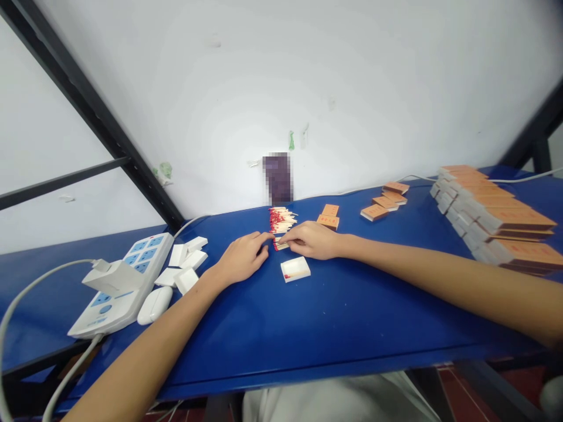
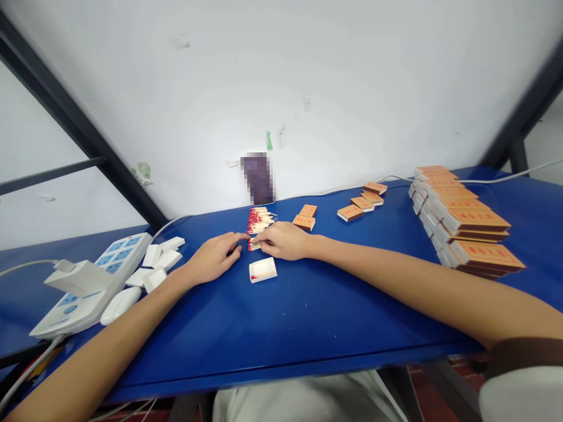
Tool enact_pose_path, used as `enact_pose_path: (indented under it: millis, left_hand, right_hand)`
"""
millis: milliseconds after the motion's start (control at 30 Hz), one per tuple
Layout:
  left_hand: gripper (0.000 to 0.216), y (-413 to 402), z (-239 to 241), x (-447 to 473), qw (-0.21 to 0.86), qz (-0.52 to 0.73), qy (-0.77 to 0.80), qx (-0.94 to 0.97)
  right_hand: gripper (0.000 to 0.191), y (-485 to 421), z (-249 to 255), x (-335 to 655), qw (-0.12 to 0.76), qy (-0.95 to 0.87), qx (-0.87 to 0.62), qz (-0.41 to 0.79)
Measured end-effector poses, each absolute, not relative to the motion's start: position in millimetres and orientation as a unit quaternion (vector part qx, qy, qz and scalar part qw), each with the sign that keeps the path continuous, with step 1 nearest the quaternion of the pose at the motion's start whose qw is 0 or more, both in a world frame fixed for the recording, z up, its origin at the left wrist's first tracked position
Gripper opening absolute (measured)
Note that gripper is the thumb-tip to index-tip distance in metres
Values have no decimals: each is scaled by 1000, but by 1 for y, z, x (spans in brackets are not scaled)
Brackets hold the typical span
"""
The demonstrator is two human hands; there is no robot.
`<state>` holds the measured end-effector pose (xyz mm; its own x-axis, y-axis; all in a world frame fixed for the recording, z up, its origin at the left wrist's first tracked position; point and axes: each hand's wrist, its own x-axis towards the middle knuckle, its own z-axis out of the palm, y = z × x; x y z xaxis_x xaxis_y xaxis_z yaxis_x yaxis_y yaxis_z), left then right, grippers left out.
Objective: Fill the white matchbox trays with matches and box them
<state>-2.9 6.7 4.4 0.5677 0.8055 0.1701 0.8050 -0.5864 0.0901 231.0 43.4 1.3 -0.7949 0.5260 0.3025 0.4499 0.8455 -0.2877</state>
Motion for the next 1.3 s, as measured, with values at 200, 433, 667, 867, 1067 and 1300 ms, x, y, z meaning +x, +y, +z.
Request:
enact_pose_path:
  millis: [200,433,667,867,1067,1300]
  left_hand:
    - [36,7,5,-3,-5,96,452,887]
    - [36,7,4,-4,-7,94,451,888]
    - [36,7,4,-3,-6,98,450,888]
    - [35,6,6,-2,-7,96,457,884]
    - [34,1,11,2,1,101,474,875]
    - [38,-2,14,11,-7,89,507,857]
  right_hand:
    - [37,44,1,231,189,-932,-297,81]
    - [34,44,0,230,178,-933,-304,79]
    - [37,43,0,230,178,-927,-322,69]
    - [39,42,2,230,170,-926,-330,66]
    - [32,42,7,230,155,-930,-321,87]
    - [32,42,10,232,145,-937,-304,94]
